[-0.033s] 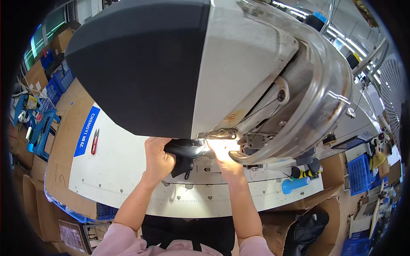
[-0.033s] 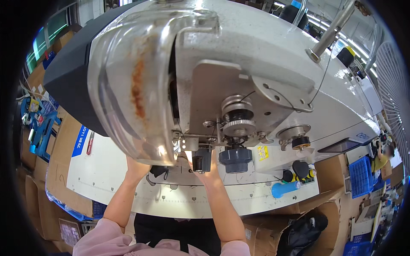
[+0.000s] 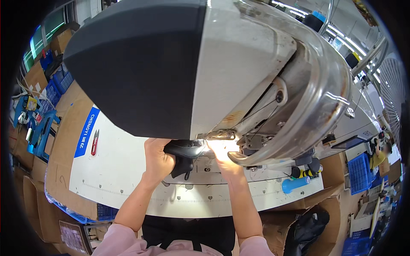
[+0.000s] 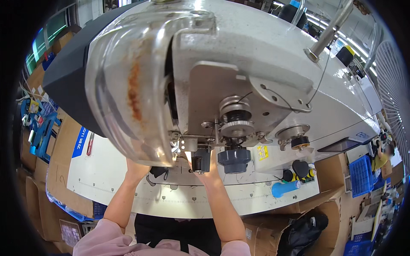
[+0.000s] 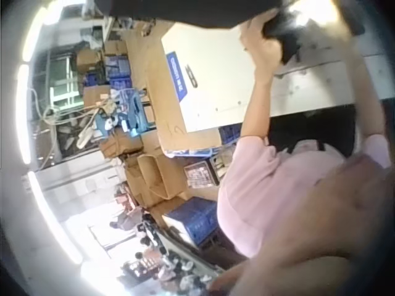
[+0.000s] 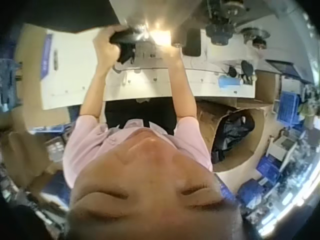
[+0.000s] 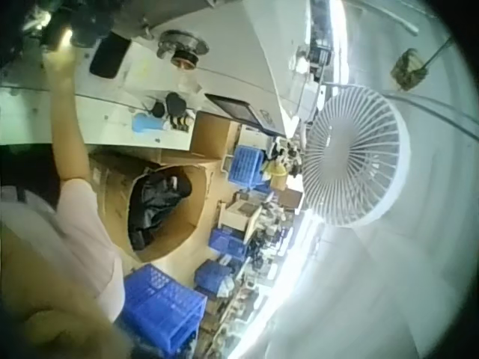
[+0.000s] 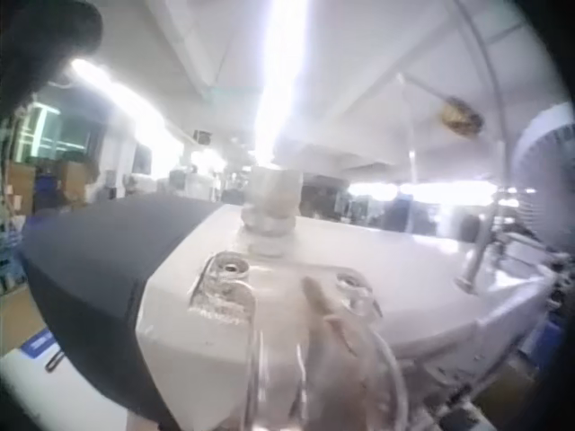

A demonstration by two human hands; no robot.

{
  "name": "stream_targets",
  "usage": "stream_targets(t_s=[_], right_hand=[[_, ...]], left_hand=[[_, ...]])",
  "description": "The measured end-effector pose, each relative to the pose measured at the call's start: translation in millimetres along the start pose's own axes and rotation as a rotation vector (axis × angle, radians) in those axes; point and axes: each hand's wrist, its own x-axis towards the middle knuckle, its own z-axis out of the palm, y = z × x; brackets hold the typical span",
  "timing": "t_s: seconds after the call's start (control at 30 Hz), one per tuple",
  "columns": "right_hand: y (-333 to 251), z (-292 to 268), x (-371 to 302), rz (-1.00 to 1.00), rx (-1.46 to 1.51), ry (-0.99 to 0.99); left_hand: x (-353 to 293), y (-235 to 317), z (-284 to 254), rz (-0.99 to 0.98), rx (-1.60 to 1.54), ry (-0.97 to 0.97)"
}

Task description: The person stitches black shoe components using a sewing machine, rotating and guiding the material by hand, and cuts thread using thread snips.

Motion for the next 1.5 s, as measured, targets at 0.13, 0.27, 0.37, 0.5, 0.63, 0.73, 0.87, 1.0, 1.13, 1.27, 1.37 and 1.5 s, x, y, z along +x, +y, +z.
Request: stream_targets(t_s=[0.13, 0.27, 0.37, 0.5, 0.63, 0.73, 0.87, 1.0, 1.13, 1.27, 1.37, 1.5], right_hand=[[-5.2, -11.5, -10.4, 0.105, -0.127, -0.105], [13.0, -13.5, -10.0, 0.008, 0.004, -0.127], [20.4, -12.5, -9.3, 0.009, -0.274, -0.084], [-4.2, -10.4, -13.3, 0.070, 0.035, -0.115], [4.2, 12.0, -29.4, -0.193, -0.681, 0.414], [-43.4, 36.9, -46.0, -0.846, -0.524, 0.249], [-43.1, 72.9, -57.7, -0.914, -0.775, -0.339], [-22.7, 100.1, -45.1, -1.083, -0.835, -0.531], [-44.0, 127.3, -62.1, -1.037, -0.553, -0.583], [-99.4, 126.6, -94.0, -0.592, -0.264, -0.746], [-115.3, 93.4, -93.4, -0.177, -0.202, -0.736], [-105.8, 53.1, -86.6, 0.044, -0.207, -0.635]], left_hand=[[-2.5, 7.6, -0.6, 0.039, 0.006, -0.010], [-6.9, 1.6, -9.7, 0.095, 0.131, -0.119], [-9.4, 0.0, -9.3, 0.019, 0.091, -0.129], [-8.0, 8.6, -7.6, 0.250, 0.345, -0.089], [-4.7, -31.0, -38.1, -0.147, 0.211, 0.087], [13.0, -21.1, -75.4, -0.269, -0.075, 0.309], [1.2, -8.6, -134.9, -0.457, -0.524, 0.340], [-6.1, 34.1, -155.3, -0.624, -0.401, 0.408], [22.4, 78.5, -153.0, 0.167, 0.380, 0.465], [32.5, 133.5, -179.7, -0.038, 0.423, -0.555], [43.8, 99.2, -153.2, -0.290, 0.263, -0.836], [28.7, 58.9, -118.7, -0.278, -0.119, -0.852]])
